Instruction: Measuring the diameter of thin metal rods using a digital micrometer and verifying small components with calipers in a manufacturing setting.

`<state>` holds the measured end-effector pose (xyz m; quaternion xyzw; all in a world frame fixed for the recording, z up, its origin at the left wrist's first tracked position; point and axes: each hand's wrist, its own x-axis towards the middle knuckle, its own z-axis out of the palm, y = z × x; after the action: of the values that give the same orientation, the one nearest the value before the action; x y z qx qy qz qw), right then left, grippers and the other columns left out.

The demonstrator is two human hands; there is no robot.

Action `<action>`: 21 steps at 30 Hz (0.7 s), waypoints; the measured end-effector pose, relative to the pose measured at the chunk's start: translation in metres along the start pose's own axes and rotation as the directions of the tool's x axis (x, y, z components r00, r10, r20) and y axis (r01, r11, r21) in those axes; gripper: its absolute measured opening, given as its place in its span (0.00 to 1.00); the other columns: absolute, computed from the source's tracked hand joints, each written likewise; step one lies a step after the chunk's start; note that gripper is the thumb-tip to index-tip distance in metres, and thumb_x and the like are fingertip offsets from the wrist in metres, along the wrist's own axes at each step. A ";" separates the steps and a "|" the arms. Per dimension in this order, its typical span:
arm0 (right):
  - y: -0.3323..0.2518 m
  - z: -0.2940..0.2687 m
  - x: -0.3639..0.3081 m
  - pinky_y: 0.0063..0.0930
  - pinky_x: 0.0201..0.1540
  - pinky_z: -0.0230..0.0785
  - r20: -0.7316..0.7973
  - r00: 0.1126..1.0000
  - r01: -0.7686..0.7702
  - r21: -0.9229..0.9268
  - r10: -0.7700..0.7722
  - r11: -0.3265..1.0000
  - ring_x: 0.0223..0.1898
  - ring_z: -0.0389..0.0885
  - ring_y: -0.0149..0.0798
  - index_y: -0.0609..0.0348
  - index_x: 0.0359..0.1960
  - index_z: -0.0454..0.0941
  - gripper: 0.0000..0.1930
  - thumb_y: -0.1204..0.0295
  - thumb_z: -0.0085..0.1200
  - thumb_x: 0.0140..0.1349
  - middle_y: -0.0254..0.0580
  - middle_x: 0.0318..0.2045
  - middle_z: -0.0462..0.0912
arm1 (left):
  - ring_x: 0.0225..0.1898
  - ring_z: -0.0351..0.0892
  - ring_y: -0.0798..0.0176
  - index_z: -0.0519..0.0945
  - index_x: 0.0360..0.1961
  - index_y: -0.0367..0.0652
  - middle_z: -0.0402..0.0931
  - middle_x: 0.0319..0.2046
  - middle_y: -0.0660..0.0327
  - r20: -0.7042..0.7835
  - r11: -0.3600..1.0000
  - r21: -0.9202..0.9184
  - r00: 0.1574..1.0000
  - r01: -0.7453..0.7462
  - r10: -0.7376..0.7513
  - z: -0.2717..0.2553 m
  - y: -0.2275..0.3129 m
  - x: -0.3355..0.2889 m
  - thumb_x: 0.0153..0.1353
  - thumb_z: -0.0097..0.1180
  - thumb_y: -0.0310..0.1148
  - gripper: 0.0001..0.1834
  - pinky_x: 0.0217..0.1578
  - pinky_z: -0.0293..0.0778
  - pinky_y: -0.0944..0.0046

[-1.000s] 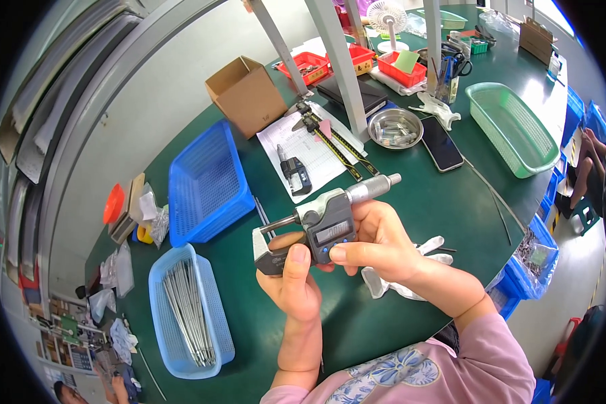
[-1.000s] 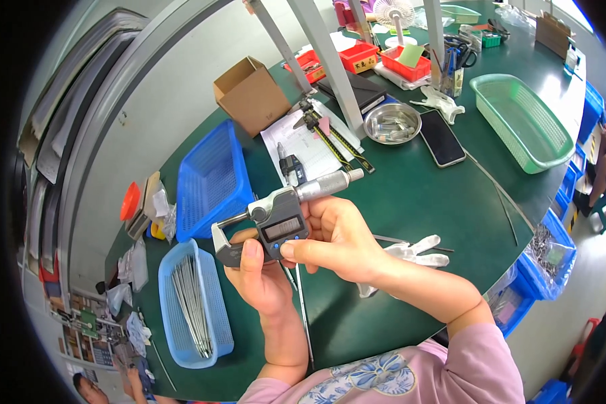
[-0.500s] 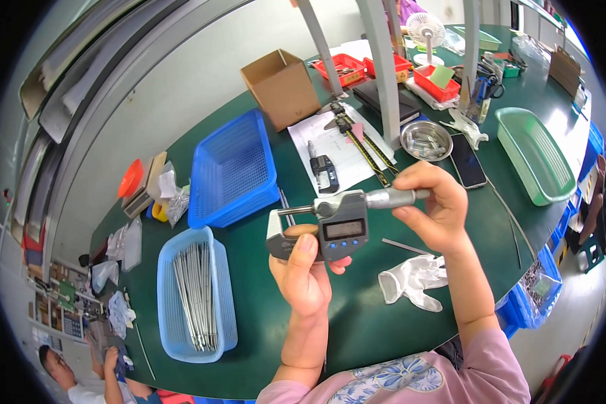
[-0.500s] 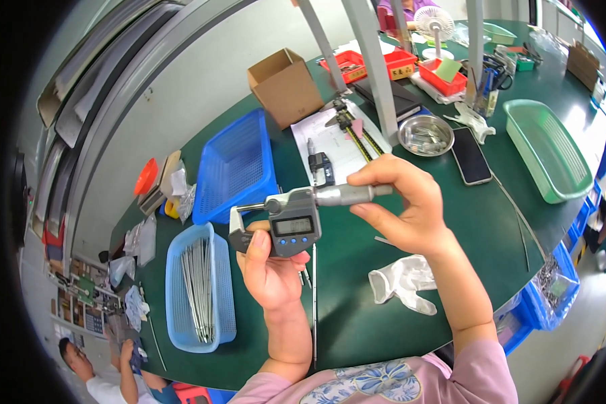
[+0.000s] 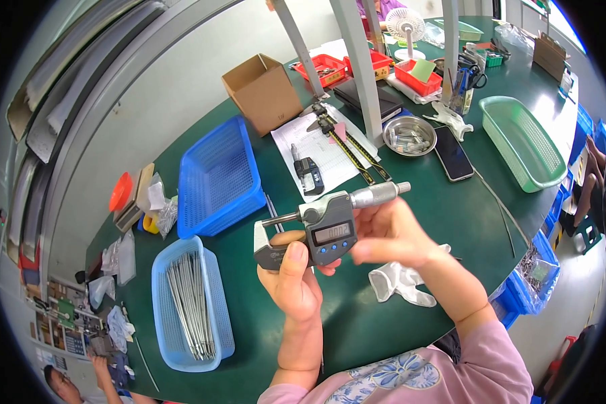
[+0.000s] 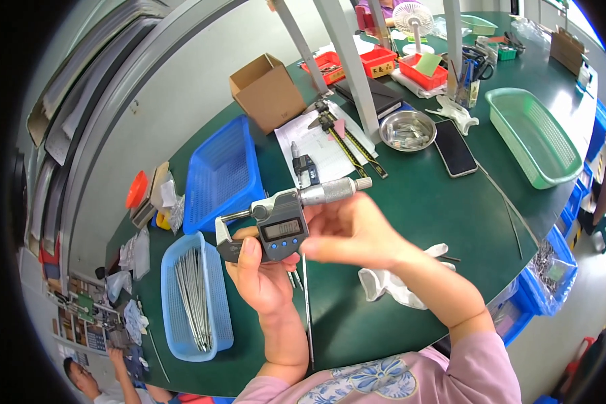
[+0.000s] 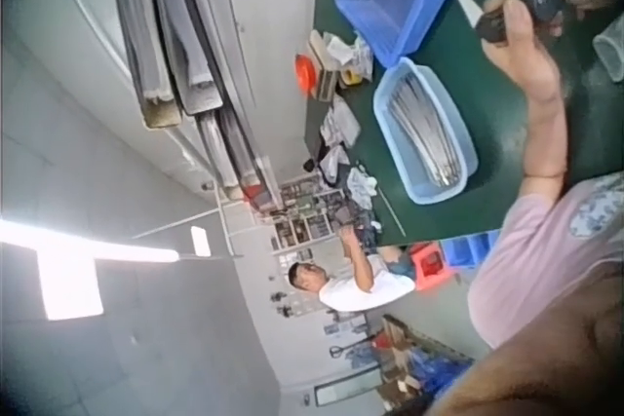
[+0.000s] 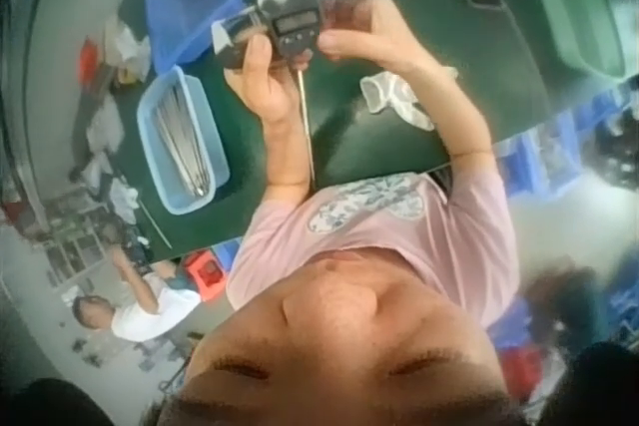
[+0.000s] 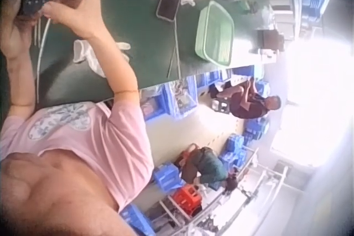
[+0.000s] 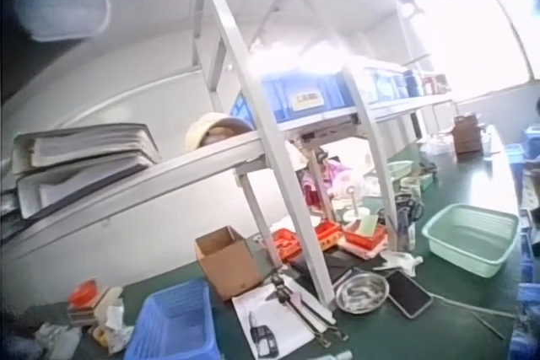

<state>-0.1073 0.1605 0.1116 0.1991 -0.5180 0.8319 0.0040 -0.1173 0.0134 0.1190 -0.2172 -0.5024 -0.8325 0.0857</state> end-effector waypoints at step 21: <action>-0.008 -0.014 0.004 0.17 0.28 0.68 -0.294 0.927 0.205 -0.119 -0.232 0.972 0.26 0.73 0.26 0.66 0.34 0.69 0.11 0.74 0.54 0.51 0.38 0.27 0.74 | 0.13 0.71 0.62 0.70 0.27 0.28 0.72 0.18 0.49 -0.057 0.998 0.058 0.997 -0.039 0.042 -0.003 0.002 0.002 0.52 0.45 0.34 0.15 0.11 0.67 0.71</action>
<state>-0.1136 0.1755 0.1138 0.1241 -0.5210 0.8239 0.1852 -0.1191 0.0099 0.1201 -0.2006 -0.5186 -0.8219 0.1234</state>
